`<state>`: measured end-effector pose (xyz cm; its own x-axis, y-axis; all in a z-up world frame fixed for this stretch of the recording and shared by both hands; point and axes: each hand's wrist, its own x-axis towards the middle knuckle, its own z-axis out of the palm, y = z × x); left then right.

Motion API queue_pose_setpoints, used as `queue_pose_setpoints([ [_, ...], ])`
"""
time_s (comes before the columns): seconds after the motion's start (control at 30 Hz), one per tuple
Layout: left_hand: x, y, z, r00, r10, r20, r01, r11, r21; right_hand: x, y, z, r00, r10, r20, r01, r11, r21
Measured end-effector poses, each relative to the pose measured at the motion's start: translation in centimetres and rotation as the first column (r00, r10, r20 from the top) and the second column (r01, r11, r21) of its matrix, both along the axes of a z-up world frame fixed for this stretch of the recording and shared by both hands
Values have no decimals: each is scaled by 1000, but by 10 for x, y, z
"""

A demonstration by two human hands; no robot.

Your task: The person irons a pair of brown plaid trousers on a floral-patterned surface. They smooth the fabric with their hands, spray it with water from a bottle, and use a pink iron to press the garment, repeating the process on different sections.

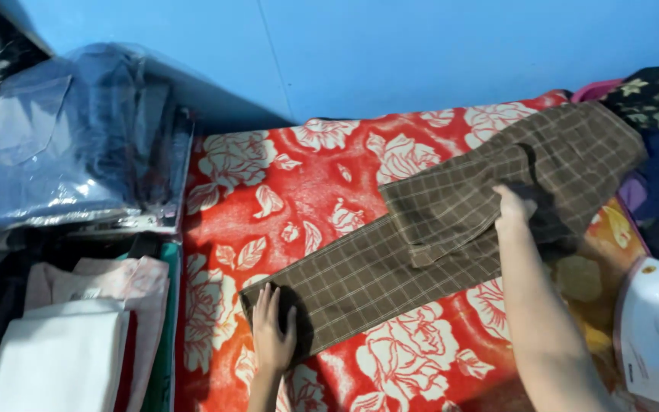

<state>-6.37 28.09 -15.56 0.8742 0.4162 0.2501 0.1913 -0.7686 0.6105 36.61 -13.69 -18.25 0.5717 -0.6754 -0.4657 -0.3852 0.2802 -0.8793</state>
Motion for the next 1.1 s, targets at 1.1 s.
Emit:
queue_pose_setpoints([
  [1.1,-25,39,-34,839,490,-235,-526,841,-125,-61,-191,-39,991,133,-36,-133,991,-25],
])
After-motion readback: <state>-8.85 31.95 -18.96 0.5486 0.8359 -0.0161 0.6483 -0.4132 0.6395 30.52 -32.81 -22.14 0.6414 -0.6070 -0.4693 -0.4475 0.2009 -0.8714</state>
